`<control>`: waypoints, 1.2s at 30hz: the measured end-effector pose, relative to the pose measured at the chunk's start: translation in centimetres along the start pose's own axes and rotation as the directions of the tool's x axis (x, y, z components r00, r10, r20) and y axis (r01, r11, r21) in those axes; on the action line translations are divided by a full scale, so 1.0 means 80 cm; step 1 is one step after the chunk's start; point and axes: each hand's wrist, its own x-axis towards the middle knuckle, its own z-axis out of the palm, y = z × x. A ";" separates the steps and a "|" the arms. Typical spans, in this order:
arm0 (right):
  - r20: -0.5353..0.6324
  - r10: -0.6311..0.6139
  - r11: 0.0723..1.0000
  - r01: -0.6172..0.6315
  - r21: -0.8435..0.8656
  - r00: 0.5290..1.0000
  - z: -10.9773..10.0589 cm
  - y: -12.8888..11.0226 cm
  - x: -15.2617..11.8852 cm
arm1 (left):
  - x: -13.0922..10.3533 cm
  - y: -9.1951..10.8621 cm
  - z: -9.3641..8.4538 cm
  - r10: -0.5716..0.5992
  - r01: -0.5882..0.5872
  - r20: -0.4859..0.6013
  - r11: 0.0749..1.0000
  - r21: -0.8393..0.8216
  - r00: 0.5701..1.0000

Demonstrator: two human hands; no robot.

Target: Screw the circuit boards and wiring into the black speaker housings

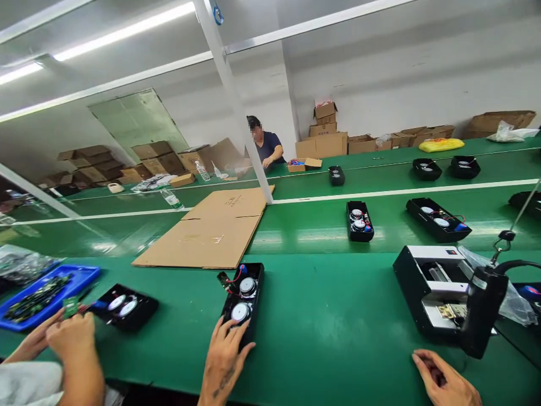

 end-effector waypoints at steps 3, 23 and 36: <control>0.059 -0.073 0.995 0.068 0.080 0.996 0.013 -0.024 -0.023 | 0.043 0.087 0.021 -0.200 0.188 -0.116 0.976 -0.106 0.973; 0.598 -0.503 0.807 0.586 0.067 0.624 -0.086 -0.138 0.009 | 0.138 0.219 -0.050 -0.117 -0.031 -0.136 0.633 -0.773 0.984; 0.099 -0.850 0.525 0.824 0.212 0.517 -0.108 -0.170 -0.043 | 0.154 0.240 -0.005 0.110 -0.134 -0.085 0.603 -0.786 0.990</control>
